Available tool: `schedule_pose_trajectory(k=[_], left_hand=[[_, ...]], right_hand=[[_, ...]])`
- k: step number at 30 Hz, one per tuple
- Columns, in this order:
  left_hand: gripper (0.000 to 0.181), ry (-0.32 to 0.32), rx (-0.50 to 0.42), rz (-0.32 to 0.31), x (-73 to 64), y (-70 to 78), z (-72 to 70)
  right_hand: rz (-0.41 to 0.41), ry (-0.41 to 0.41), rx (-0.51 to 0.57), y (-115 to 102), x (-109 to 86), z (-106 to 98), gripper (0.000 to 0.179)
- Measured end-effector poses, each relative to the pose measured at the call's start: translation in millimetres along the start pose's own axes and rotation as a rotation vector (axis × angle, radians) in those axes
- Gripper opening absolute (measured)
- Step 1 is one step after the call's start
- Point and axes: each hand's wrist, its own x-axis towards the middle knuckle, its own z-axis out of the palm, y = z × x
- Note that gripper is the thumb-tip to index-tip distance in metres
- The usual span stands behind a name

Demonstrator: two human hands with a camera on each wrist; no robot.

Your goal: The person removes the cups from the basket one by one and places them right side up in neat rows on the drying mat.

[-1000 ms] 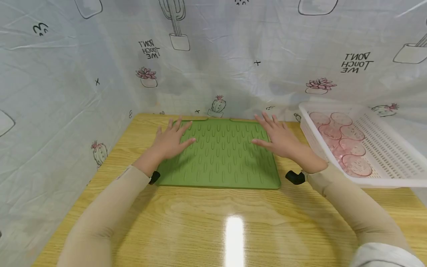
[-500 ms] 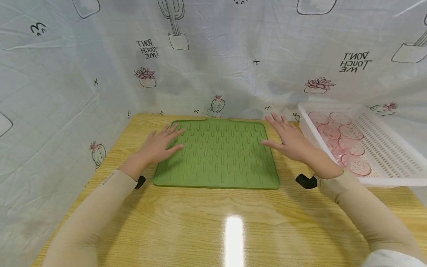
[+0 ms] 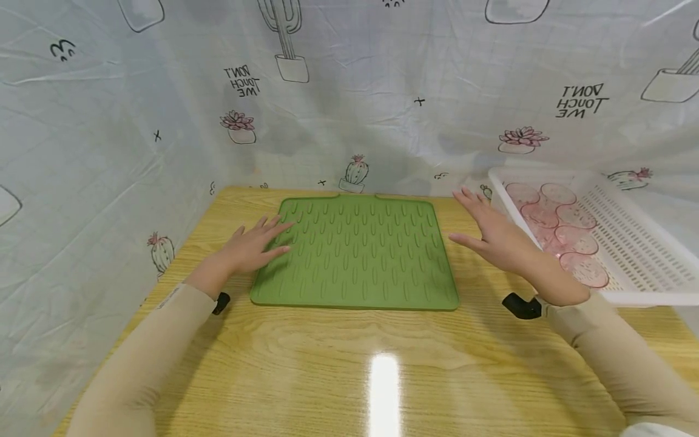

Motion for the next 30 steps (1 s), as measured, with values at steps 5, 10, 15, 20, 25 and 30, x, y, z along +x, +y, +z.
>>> schedule_pose_trajectory(k=[5,10,15,20,25,30], left_hand=[[0.070,-0.024,-0.050,-0.010,-5.0,-8.0,-0.2],[0.073,-0.037,-0.061,-0.020,-8.9,-13.7,1.1],[0.075,-0.043,-0.069,-0.033,-10.4,-18.4,3.7],[0.074,-0.056,-0.060,-0.032,-10.9,-21.1,7.4],[0.074,-0.065,-0.057,-0.037,-12.4,-21.0,8.0],[0.074,-0.081,-0.060,-0.048,-13.1,-20.3,6.8]], right_hand=[[0.005,0.013,-0.023,4,-11.2,-8,0.085],[0.020,0.033,0.018,12,-24.2,-15,0.085],[0.063,0.024,0.040,20,-37.3,-26,0.088],[0.109,0.004,0.002,34,-48.9,-38,0.088],[0.124,0.000,0.017,54,-57.8,-44,0.087],[0.141,0.009,0.054,72,-66.4,-51,0.088]])
